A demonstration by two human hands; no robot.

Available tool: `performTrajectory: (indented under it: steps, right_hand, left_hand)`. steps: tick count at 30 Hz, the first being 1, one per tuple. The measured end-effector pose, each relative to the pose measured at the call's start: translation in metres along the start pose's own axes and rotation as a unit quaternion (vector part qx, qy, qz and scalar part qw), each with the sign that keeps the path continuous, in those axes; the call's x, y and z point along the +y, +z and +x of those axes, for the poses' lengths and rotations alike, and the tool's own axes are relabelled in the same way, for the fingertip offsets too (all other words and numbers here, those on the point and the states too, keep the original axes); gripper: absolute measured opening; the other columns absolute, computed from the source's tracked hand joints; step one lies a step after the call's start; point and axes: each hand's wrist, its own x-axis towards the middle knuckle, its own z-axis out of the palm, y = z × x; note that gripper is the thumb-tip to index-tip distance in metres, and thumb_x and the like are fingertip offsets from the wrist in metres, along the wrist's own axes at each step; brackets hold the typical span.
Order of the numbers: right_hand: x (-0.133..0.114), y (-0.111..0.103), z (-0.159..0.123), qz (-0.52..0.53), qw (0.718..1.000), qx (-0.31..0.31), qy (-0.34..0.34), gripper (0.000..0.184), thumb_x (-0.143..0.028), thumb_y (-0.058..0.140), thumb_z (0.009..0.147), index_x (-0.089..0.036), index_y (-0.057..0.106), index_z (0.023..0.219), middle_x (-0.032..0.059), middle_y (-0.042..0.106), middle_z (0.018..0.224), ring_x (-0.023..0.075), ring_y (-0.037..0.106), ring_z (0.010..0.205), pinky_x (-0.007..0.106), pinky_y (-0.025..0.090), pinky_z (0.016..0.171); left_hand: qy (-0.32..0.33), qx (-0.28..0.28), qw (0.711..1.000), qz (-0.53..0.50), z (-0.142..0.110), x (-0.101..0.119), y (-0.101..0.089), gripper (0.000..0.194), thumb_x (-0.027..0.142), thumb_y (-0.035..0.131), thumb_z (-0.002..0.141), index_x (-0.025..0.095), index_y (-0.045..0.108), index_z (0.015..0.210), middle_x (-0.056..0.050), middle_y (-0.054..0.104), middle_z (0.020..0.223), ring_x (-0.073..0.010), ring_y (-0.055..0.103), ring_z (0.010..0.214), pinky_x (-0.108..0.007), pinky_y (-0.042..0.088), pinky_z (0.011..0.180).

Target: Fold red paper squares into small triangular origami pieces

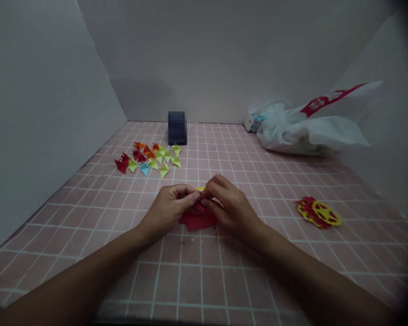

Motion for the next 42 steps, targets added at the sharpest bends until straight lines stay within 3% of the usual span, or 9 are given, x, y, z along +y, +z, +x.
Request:
performTrajectory:
  steps: [8,13,21,30,34,42]
  right_hand:
    - [-0.001,-0.003,0.002,0.065,0.996,0.042,0.042,0.018,-0.005,0.061,0.085,-0.020,0.052,0.079,0.0007,0.055,0.081,0.0152,0.052,0.076,0.029,0.041,0.068]
    - [0.001,-0.006,0.003,0.127,0.986,0.048,0.094,0.013,-0.013,0.060,0.088,-0.020,0.054,0.078,-0.0001,0.056,0.079,0.0144,0.053,0.074,0.029,0.041,0.068]
    - [0.009,-0.007,0.005,0.272,0.946,0.038,0.174,0.006,-0.023,0.065,0.085,-0.019,0.061,0.083,-0.0004,0.059,0.080,0.0135,0.055,0.075,0.027,0.045,0.067]
    - [0.009,-0.003,0.005,0.331,0.922,0.032,0.199,0.011,-0.026,0.069,0.081,-0.019,0.062,0.086,0.0001,0.061,0.084,0.0135,0.058,0.077,0.028,0.048,0.071]
    - [0.006,0.002,0.004,0.385,0.895,0.037,0.223,0.014,-0.025,0.071,0.078,-0.020,0.062,0.087,-0.0006,0.062,0.084,0.0128,0.059,0.075,0.028,0.049,0.071]
    - [0.003,0.007,0.003,0.447,0.853,0.052,0.266,0.017,-0.026,0.076,0.074,-0.020,0.066,0.086,-0.0008,0.066,0.082,0.0117,0.061,0.075,0.026,0.049,0.068]
  left_hand:
    - [0.023,-0.014,1.000,-0.006,0.001,0.003,-0.002,0.017,0.027,0.078,0.072,0.015,0.075,0.084,-0.002,0.073,0.080,-0.0123,0.065,0.072,-0.023,0.052,0.071]
    - [0.023,0.016,1.000,0.000,0.000,0.004,-0.001,0.015,0.023,0.077,0.071,0.016,0.074,0.084,-0.002,0.073,0.079,-0.0127,0.064,0.069,-0.025,0.051,0.069]
    - [0.022,0.050,0.997,-0.045,0.001,0.007,-0.002,0.017,0.021,0.080,0.066,0.016,0.076,0.081,0.000,0.074,0.075,-0.0112,0.065,0.067,-0.024,0.053,0.068]
    - [0.076,0.075,0.994,-0.008,0.000,0.007,0.000,0.012,0.020,0.077,0.069,0.017,0.076,0.081,-0.001,0.075,0.079,-0.0128,0.066,0.072,-0.024,0.054,0.070]
    - [0.104,0.072,0.992,0.018,-0.002,0.004,0.001,0.010,0.019,0.075,0.072,0.018,0.076,0.082,-0.001,0.075,0.081,-0.0129,0.066,0.075,-0.023,0.054,0.070]
    - [0.092,0.055,0.994,-0.025,0.000,-0.001,0.000,0.013,0.019,0.078,0.072,0.018,0.077,0.085,0.000,0.075,0.080,-0.0102,0.066,0.072,-0.020,0.052,0.070]
